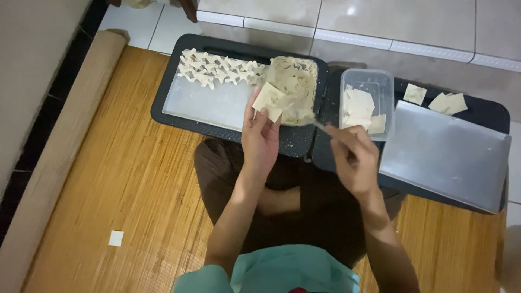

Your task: Folding small squares of dough with filling into a decorative star shape.

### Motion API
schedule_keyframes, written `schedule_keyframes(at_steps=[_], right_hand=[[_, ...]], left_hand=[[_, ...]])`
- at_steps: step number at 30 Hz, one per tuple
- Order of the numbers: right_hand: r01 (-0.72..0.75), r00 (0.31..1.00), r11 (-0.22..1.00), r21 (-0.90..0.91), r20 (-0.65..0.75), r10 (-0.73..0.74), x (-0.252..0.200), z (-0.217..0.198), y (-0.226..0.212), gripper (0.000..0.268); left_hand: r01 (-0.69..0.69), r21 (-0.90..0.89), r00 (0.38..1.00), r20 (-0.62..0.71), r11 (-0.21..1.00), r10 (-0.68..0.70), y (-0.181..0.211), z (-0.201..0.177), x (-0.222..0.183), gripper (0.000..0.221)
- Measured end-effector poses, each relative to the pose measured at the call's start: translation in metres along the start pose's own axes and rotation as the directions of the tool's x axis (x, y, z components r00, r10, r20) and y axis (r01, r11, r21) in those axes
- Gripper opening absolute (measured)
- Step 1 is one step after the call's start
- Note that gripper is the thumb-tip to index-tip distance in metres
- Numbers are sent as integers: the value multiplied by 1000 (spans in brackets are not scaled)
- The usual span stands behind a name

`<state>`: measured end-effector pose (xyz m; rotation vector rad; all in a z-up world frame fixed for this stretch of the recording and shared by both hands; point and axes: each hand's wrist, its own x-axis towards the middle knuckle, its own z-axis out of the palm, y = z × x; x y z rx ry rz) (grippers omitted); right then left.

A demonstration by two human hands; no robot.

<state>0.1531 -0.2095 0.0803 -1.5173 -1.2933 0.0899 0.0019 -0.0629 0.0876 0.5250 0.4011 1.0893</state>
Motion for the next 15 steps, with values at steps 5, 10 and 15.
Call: schedule_keyframes(at_steps=[5,10,15], right_hand=[[14,999,1000,-22,43,-13,1,9,-23,28],[62,995,998,-25,77,-60,0,7,-18,31],[106,993,990,-95,66,-100,7,1,-25,31]], left_hand=[[-85,-22,996,31,996,86,-7,-12,-6,60],[-157,-50,987,35,986,159,-27,-43,8,58],[-215,3,976,-33,977,215,-20,-42,12,56]])
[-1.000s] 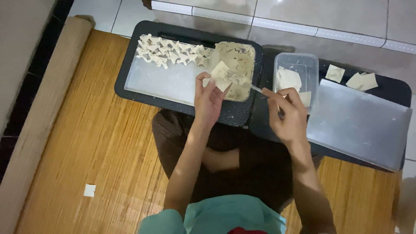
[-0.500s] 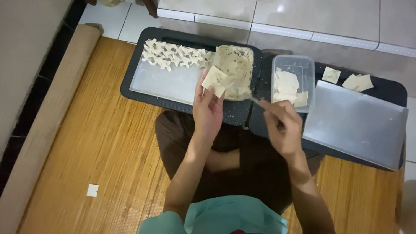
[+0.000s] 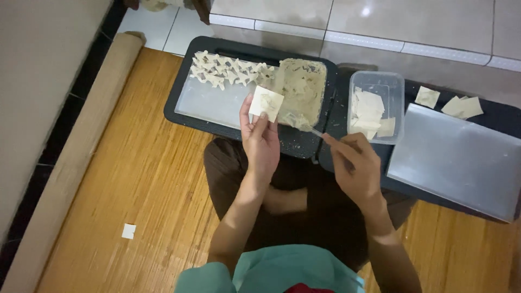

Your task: Folding small squares of dough with filling into a decorative star shape.

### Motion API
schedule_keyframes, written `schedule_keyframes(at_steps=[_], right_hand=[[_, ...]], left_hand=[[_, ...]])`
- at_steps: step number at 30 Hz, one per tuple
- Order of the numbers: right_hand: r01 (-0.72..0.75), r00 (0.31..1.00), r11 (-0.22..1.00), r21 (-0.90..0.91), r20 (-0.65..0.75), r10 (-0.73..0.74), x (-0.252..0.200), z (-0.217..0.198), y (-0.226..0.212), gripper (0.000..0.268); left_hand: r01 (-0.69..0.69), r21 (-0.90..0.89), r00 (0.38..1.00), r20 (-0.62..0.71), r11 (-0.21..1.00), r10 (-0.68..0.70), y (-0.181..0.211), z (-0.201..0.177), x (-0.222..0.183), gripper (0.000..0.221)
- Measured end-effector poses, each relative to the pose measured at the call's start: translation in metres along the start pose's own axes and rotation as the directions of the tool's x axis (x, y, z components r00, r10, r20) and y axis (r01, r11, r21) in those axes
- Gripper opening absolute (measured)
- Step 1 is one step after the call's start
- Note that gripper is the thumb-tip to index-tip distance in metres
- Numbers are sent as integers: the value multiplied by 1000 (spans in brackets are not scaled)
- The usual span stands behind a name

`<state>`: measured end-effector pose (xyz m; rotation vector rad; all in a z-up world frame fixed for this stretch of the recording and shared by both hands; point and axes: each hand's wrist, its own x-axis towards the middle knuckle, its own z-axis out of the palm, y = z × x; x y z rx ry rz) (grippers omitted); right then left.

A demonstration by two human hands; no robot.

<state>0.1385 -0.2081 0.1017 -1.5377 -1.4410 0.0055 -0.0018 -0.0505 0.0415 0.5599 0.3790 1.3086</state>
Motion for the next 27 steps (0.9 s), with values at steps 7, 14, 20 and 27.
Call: schedule_keyframes(at_steps=[7,14,20,27], right_hand=[[-13,1000,998,61,2,13,4,10,-8,30],[24,999,997,-78,23,-22,-2,17,-7,38],[14,1000,998,-66,14,-14,-6,15,-8,36],[38,999,993,-116,-10,-39,9,3,-2,35]], left_hand=[[-40,14,999,15,999,40,-3,6,-9,62],[-77,10,997,-31,997,77,-18,-18,-1,64],[-68,9,996,-58,998,68,-40,-55,5,67],[-2,-98,1000,-21,995,0,-9,-16,2,40]])
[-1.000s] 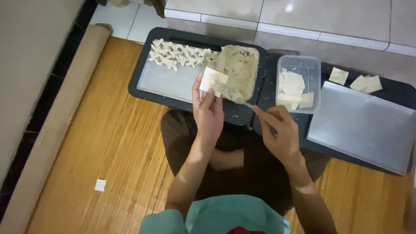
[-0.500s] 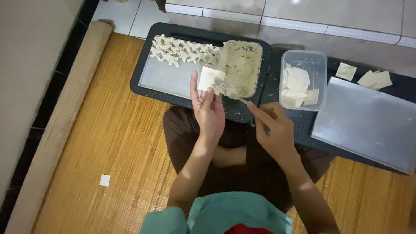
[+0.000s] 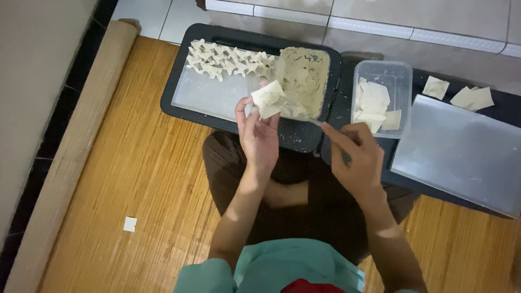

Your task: Folding small squares of dough with filling into a decorative star shape.

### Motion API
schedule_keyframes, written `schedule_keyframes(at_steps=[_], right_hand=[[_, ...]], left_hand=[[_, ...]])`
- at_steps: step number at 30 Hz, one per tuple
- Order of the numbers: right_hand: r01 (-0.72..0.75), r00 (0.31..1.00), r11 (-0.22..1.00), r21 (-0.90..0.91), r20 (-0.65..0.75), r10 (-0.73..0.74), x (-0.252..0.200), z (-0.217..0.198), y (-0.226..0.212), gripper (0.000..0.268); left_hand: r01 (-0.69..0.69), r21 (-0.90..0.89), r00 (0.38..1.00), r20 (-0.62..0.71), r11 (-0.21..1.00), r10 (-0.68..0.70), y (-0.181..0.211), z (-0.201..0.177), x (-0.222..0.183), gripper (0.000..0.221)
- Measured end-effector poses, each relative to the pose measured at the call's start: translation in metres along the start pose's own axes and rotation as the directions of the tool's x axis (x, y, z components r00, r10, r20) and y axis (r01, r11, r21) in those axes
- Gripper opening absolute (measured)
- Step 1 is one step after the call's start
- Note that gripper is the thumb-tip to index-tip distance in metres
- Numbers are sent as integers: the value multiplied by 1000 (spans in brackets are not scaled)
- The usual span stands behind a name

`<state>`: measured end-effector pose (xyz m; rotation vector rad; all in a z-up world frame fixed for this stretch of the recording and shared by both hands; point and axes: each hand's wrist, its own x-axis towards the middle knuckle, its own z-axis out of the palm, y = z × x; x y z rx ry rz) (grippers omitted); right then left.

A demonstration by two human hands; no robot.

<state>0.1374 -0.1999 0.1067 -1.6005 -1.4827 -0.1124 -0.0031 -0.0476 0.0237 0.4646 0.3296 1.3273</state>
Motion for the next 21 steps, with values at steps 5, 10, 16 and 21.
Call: schedule_keyframes(at_steps=[5,10,16,21], right_hand=[[53,999,995,-83,13,-52,14,-13,3,33],[59,998,997,-58,27,-57,22,-13,4,34],[74,997,996,45,-24,-73,17,-4,23,33],[45,998,985,165,-42,-38,3,20,20,34]], left_hand=[[37,181,999,27,983,-42,16,21,-5,38],[65,298,994,67,952,-89,17,20,-3,44],[49,292,997,35,955,-62,12,18,-2,42],[63,294,998,-1,954,-65,8,9,-4,47]])
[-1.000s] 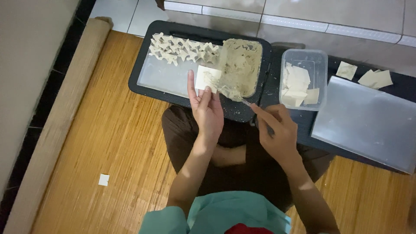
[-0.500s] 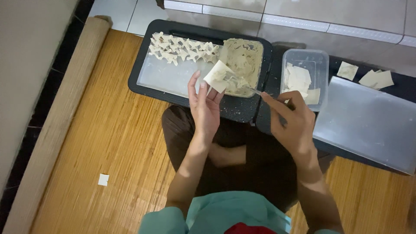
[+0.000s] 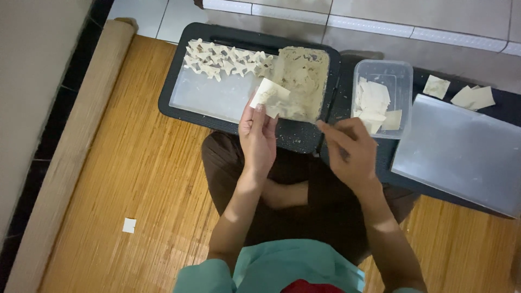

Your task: Folding small squares of dough with filling into a decorative star shape.

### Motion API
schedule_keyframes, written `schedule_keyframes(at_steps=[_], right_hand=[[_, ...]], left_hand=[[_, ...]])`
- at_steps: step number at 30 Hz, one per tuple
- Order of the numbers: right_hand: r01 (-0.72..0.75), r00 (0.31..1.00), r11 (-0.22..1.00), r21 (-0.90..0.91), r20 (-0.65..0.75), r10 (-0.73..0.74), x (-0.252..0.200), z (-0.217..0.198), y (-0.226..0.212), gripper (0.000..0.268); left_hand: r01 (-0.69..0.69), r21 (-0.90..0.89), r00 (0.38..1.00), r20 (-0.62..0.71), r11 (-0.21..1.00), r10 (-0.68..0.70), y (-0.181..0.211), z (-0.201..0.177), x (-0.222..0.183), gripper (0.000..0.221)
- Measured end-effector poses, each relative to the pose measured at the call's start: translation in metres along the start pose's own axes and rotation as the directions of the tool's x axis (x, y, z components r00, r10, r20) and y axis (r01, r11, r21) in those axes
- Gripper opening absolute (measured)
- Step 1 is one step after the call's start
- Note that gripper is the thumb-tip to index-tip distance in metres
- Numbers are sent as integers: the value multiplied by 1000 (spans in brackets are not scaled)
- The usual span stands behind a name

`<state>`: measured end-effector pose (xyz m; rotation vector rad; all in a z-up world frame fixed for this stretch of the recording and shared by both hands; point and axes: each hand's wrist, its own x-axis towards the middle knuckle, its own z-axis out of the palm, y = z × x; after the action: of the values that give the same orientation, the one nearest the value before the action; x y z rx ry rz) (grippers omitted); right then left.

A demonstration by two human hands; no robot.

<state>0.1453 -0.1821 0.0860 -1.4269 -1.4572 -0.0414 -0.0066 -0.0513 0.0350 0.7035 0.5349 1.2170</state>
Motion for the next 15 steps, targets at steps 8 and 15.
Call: schedule_keyframes(at_steps=[8,15], right_hand=[[7,999,998,-56,36,-5,1,3,-5,36],[-24,996,994,-106,78,32,1,-10,-9,34]], left_hand=[[39,-88,999,-19,995,-41,14,11,-6,49],[64,-160,995,-69,985,-75,12,11,-4,49]])
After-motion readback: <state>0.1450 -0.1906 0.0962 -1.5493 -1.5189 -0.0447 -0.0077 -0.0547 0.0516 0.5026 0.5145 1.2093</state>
